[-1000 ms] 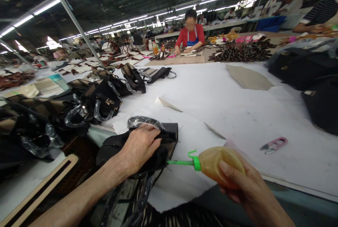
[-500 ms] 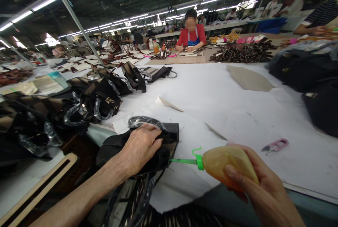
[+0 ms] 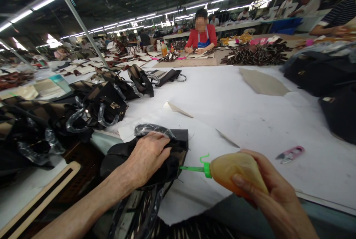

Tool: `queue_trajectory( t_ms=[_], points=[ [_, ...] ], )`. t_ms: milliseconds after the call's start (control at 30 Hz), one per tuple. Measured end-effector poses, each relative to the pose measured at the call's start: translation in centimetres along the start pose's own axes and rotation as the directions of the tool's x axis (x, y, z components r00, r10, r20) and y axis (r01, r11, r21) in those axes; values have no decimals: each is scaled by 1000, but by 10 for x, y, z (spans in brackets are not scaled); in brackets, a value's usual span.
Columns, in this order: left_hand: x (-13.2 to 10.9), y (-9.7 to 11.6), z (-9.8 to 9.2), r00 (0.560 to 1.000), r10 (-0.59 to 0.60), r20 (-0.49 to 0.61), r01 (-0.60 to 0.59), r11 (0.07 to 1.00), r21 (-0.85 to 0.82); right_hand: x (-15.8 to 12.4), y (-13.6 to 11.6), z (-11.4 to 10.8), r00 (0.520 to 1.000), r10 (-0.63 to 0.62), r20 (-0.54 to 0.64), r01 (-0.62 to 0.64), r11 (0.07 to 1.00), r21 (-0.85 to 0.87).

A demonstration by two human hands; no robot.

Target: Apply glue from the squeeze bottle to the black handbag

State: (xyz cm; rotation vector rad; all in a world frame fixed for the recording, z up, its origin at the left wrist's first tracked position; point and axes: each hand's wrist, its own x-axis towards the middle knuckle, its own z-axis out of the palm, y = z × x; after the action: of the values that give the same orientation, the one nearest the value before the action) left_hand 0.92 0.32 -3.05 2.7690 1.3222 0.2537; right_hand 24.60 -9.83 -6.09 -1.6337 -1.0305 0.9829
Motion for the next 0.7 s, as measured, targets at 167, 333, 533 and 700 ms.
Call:
queue_trajectory(
  t_ms=[167, 333, 533, 700],
  points=[
    [-1, 1, 0, 1000, -13, 7, 13, 1000, -6, 9, 3, 2, 998, -55, 19, 56, 996, -68],
    [-1, 1, 1, 1000, -15, 5, 15, 1000, 1, 18, 7, 3, 985, -174, 11, 172, 963, -206],
    [3, 1, -2, 1000, -30, 7, 31, 1000, -7, 28, 11, 11, 965, -261, 16, 255, 927, -276],
    [8, 0, -6, 999, -47, 5, 47, 999, -10, 23, 7, 12, 965, -262, 20, 256, 923, -287]
  ],
)
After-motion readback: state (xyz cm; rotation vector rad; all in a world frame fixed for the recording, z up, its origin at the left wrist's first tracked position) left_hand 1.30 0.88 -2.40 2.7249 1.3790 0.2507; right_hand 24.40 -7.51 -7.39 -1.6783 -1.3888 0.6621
